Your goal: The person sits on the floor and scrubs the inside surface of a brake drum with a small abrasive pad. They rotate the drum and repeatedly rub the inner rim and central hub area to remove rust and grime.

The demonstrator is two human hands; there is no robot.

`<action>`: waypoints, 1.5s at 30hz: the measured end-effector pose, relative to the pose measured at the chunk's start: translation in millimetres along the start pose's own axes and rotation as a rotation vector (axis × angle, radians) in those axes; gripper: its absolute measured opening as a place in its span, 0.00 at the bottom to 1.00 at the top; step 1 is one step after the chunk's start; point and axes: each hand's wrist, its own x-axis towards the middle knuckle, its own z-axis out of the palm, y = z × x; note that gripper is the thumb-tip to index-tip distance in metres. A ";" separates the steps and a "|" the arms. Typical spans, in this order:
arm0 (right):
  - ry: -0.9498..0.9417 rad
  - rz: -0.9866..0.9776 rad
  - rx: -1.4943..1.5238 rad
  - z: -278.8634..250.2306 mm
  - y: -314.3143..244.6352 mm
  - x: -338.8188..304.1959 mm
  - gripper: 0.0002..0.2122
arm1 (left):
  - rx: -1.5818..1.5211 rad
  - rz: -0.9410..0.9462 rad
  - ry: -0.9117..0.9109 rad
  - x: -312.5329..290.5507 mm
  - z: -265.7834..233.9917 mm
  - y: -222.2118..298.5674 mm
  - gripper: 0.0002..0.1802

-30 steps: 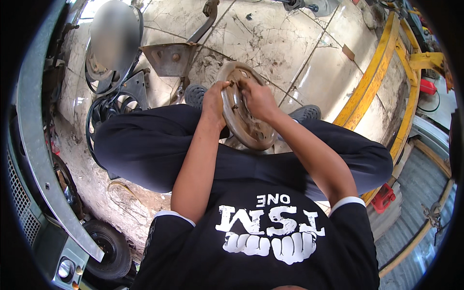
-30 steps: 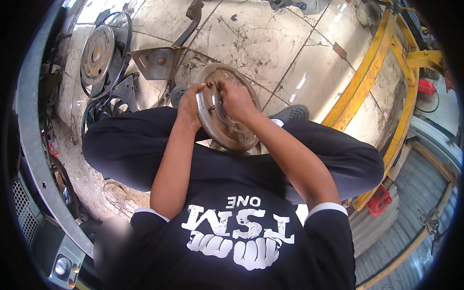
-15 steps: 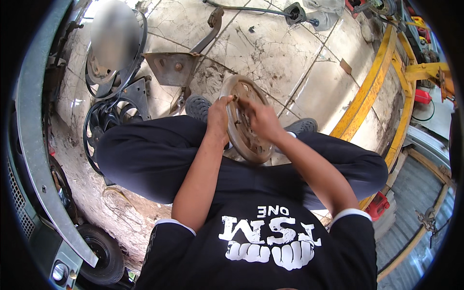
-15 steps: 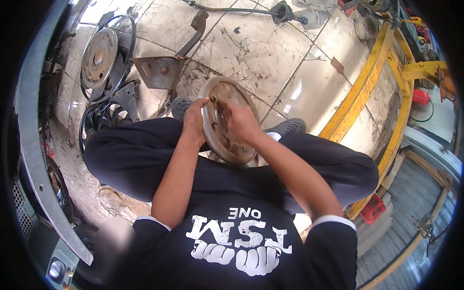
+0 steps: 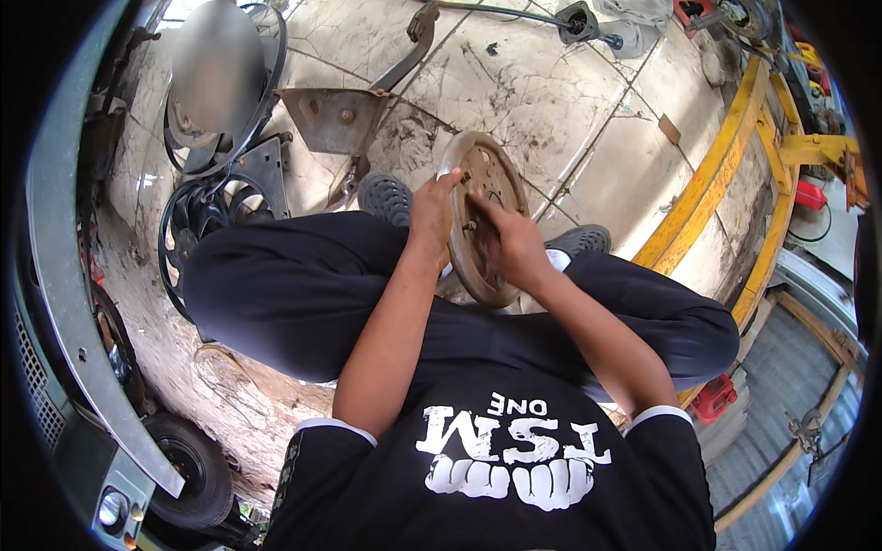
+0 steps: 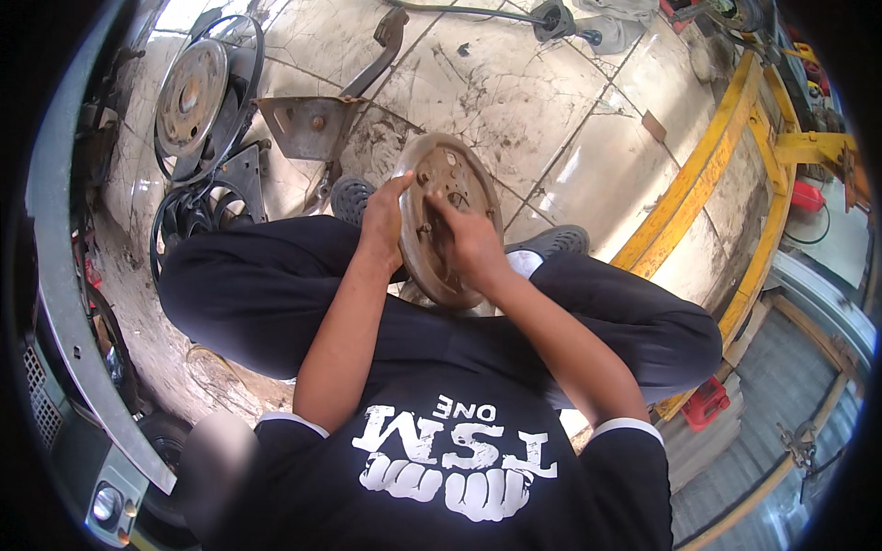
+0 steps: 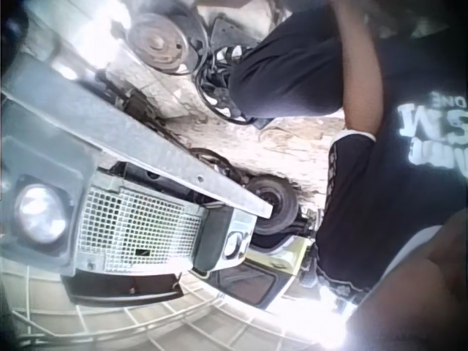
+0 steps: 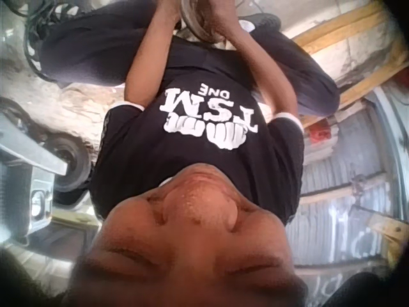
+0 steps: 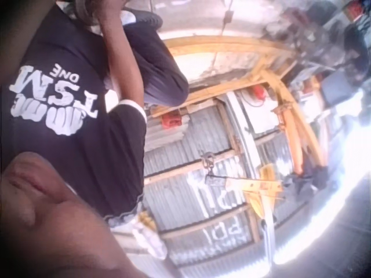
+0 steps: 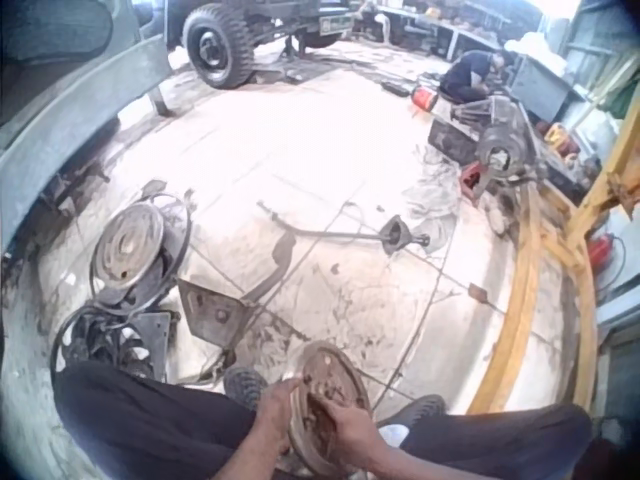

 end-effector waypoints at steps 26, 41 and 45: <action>0.028 0.007 0.095 8.4 27.4 47.9 0.22 | 0.000 0.043 0.064 -3.2 -12.1 -11.6 0.23; -0.039 0.113 0.049 16.1 26.1 54.6 0.22 | 0.021 0.043 0.150 -23.3 -7.9 -5.1 0.18; -0.035 0.129 0.012 20.6 29.9 48.5 0.22 | 0.005 0.029 0.144 -20.0 -8.7 -4.4 0.17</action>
